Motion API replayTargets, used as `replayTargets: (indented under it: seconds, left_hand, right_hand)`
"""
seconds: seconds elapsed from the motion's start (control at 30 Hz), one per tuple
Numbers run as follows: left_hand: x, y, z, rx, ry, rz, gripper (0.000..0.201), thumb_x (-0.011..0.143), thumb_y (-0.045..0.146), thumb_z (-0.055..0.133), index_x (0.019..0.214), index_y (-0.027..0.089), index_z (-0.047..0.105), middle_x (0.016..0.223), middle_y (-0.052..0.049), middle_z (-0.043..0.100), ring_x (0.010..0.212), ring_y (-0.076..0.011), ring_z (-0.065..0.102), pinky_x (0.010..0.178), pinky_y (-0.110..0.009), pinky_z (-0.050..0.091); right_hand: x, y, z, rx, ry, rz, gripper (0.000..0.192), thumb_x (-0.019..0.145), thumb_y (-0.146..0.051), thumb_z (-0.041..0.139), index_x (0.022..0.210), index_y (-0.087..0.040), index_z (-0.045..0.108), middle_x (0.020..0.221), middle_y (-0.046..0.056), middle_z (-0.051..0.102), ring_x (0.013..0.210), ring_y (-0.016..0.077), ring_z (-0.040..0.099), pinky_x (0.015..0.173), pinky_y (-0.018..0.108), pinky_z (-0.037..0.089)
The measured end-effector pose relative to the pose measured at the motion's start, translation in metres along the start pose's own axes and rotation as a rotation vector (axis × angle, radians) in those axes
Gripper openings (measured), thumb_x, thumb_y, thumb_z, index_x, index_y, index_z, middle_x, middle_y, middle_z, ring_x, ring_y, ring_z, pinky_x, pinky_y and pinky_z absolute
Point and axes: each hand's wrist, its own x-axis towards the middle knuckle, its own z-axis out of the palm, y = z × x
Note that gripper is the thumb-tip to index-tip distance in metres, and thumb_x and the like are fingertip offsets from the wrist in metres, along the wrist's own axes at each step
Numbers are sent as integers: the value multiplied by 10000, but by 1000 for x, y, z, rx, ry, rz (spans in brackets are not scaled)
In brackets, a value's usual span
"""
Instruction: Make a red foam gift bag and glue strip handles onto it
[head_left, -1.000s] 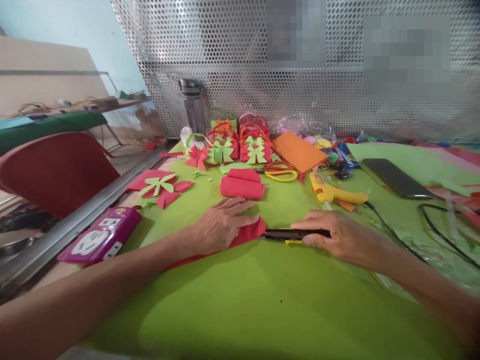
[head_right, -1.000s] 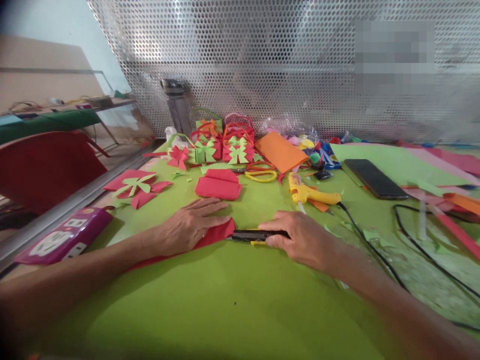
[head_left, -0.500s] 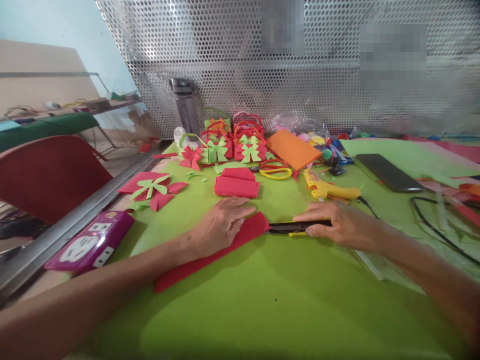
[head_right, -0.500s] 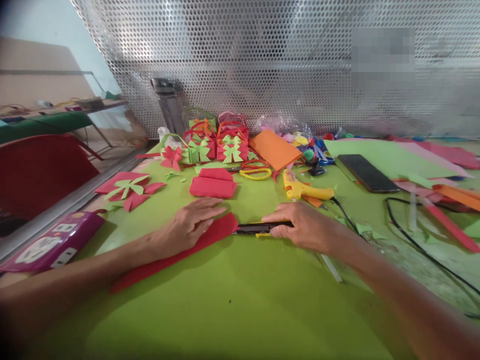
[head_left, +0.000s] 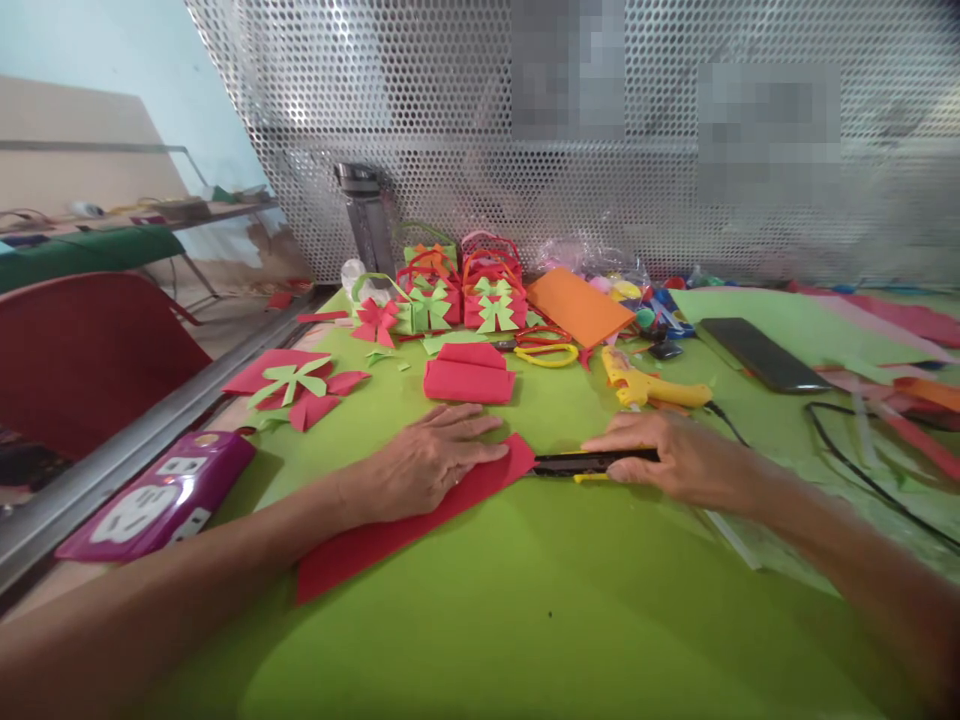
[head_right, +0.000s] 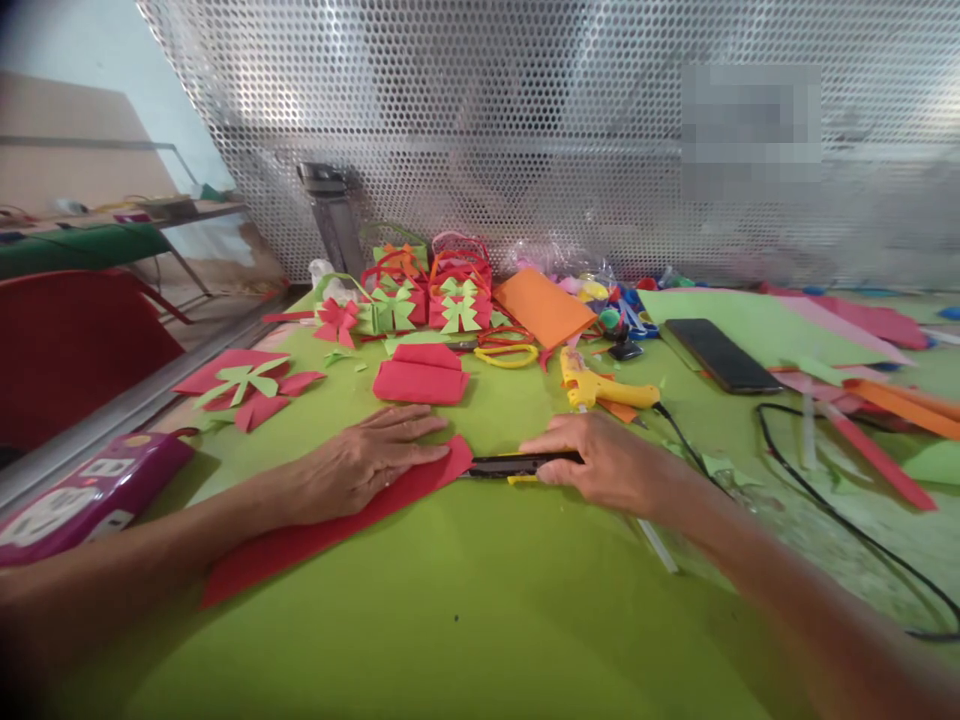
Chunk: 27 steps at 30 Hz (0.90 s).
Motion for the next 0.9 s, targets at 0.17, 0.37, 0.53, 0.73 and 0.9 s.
replayTargets:
  seconds: [0.17, 0.37, 0.53, 0.73, 0.9]
  left_hand:
    - [-1, 3, 0, 42, -3, 14, 475, 874, 75, 380, 1318, 234, 437, 1410, -76, 397, 1324, -212, 305, 1077, -458, 288]
    - [-1, 4, -2, 36, -12, 9, 465, 882, 84, 358, 1318, 226, 439, 1402, -72, 411, 1321, -219, 309, 1078, -459, 283]
    - [0, 5, -2, 53, -3, 10, 463, 878, 85, 364, 1310, 227, 449, 1398, -66, 418, 1310, -218, 328, 1069, -448, 301]
    - [0, 5, -2, 43, 1, 7, 478, 869, 75, 374, 1315, 234, 442, 1397, -57, 420, 1308, -228, 330, 1070, -454, 302]
    - [-1, 5, -2, 8, 7, -7, 506, 857, 57, 384, 1324, 245, 431, 1404, -42, 411, 1321, -246, 302, 1067, -470, 303]
  right_hand:
    - [-2, -2, 1, 3, 10, -15, 293, 862, -313, 489, 1093, -257, 660, 799, 42, 605, 699, 164, 555, 631, 273, 386]
    - [-5, -3, 4, -1, 19, 23, 304, 859, -304, 491, 1118, -257, 643, 857, 49, 602, 747, 173, 559, 678, 297, 407]
    - [-5, -4, 5, 10, 24, 32, 300, 847, -283, 504, 1107, -257, 650, 861, 52, 607, 739, 176, 567, 674, 304, 416]
    - [-5, -4, 4, 8, 14, 23, 308, 857, -310, 491, 1125, -271, 638, 882, 52, 611, 752, 180, 571, 680, 309, 418]
    - [-5, -7, 4, 7, 11, 36, 313, 854, -320, 485, 1115, -255, 645, 885, 52, 615, 755, 178, 573, 685, 304, 427]
